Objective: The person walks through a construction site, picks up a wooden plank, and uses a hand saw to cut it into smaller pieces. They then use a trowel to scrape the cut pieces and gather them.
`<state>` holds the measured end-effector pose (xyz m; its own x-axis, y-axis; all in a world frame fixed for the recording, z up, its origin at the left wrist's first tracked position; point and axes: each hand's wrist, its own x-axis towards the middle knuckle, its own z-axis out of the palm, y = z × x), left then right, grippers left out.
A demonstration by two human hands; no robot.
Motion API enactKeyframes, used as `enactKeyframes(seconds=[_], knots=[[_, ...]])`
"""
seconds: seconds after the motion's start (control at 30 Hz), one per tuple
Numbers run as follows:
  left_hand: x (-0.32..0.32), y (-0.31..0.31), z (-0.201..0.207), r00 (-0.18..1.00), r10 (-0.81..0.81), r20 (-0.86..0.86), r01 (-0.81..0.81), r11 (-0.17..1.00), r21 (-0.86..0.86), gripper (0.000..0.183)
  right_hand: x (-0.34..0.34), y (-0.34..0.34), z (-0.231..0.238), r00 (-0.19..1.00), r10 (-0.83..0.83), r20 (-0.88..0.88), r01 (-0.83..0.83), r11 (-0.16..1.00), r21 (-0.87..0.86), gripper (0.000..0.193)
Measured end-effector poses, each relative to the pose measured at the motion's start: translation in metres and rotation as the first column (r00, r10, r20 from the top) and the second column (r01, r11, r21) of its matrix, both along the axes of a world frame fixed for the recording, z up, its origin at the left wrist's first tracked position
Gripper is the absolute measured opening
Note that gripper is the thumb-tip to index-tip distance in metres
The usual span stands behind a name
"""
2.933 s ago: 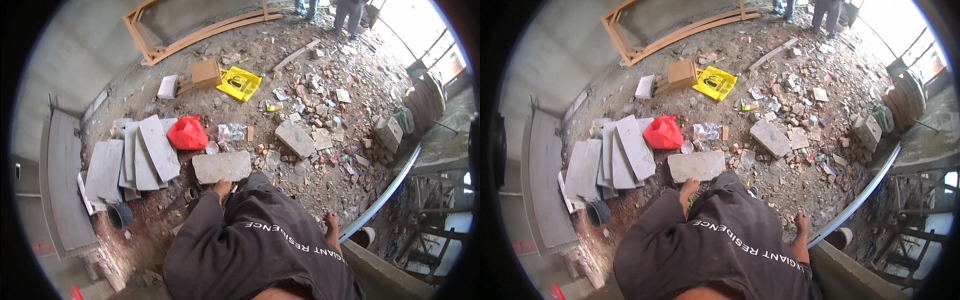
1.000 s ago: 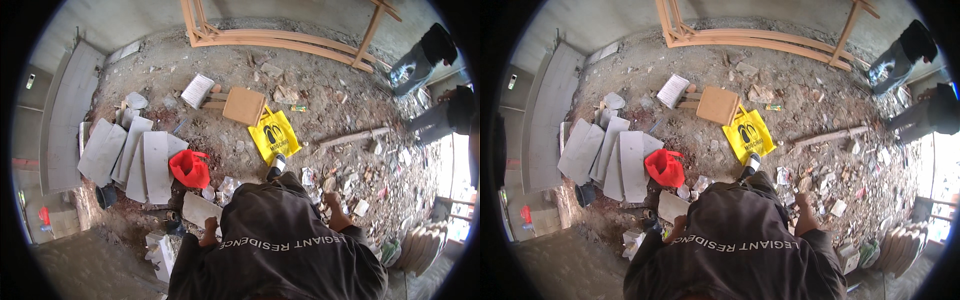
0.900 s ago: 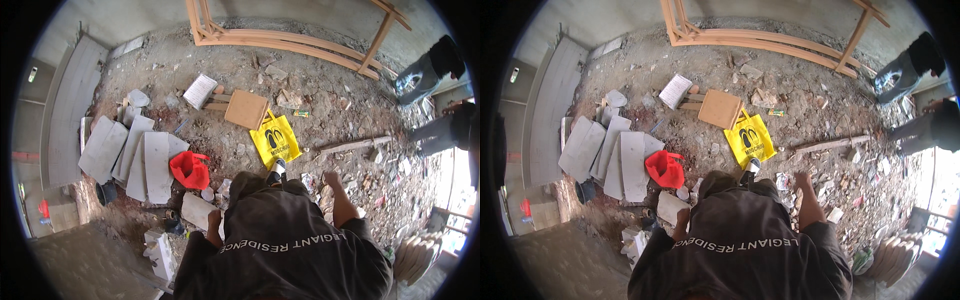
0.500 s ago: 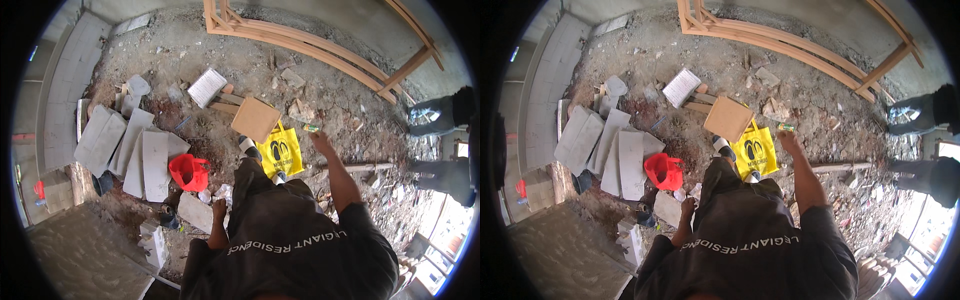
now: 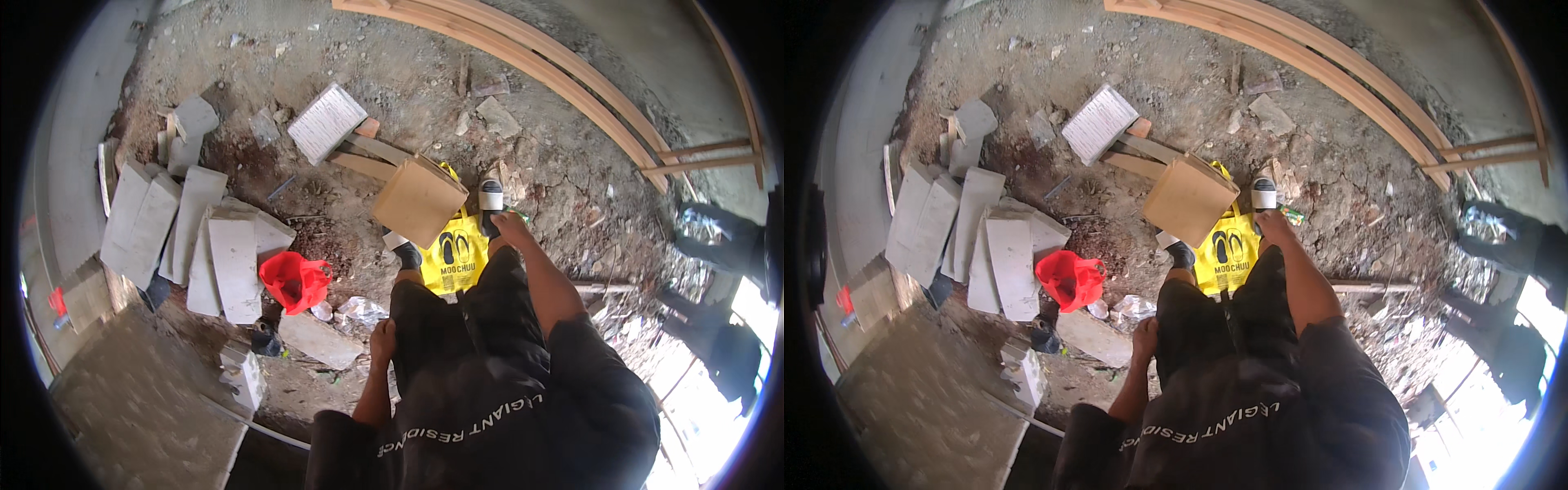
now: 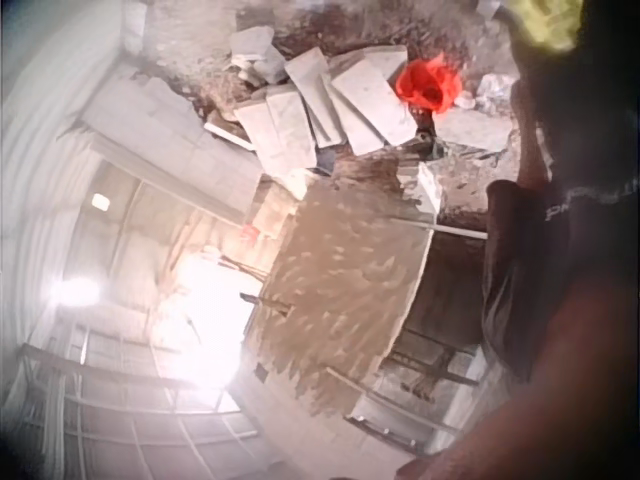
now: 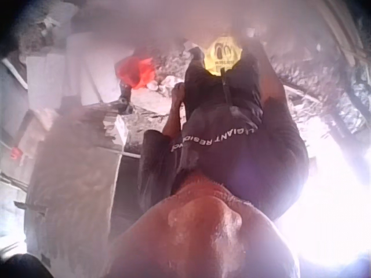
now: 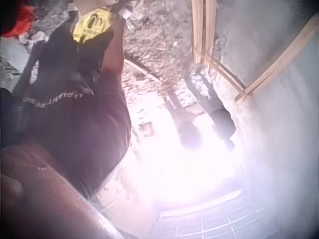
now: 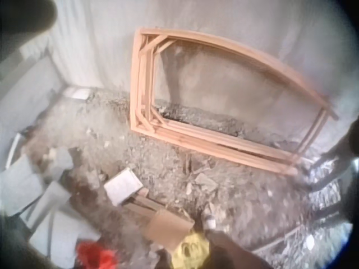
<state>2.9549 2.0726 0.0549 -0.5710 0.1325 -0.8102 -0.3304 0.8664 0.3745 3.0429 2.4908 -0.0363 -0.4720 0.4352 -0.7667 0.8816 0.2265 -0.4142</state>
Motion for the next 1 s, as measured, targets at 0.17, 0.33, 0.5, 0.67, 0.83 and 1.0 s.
enactKeyframes(seconds=[0.17, 0.33, 0.5, 0.67, 0.83, 1.0], knots=[[0.065, 0.039, -0.044, 0.987, 0.122, -0.103, -0.134, 0.984, -0.116, 0.045, -0.080, 0.041, -0.106, 0.999, 0.028, 0.019, -0.027, 0.998, -0.064, 0.047], [0.117, 0.082, -0.105, 0.974, -0.044, -0.221, 0.004, 0.984, -0.178, 0.047, -0.140, 0.050, -0.226, 0.982, 0.190, -0.002, -0.190, 0.982, 0.019, 0.061], [0.107, 0.107, -0.123, 0.915, -0.400, -0.050, 0.339, 0.830, -0.443, 0.043, -0.162, 0.021, -0.325, 0.999, 0.021, -0.049, -0.032, 0.973, -0.229, 0.059], [0.101, 0.103, -0.132, 0.923, -0.373, -0.098, 0.302, 0.856, -0.420, 0.034, -0.130, -0.103, -0.366, 0.992, 0.112, -0.061, -0.127, 0.883, -0.452, 0.035], [0.088, 0.093, -0.129, 0.907, -0.411, -0.095, 0.343, 0.850, -0.400, 0.030, -0.178, -0.174, -0.366, 0.998, 0.058, 0.002, -0.058, 0.994, 0.094, 0.043], [0.096, 0.080, -0.136, 0.918, -0.373, -0.138, 0.289, 0.864, -0.413, 0.030, -0.189, -0.104, -0.376, 0.986, 0.170, 0.003, -0.162, 0.934, 0.318, 0.061]])
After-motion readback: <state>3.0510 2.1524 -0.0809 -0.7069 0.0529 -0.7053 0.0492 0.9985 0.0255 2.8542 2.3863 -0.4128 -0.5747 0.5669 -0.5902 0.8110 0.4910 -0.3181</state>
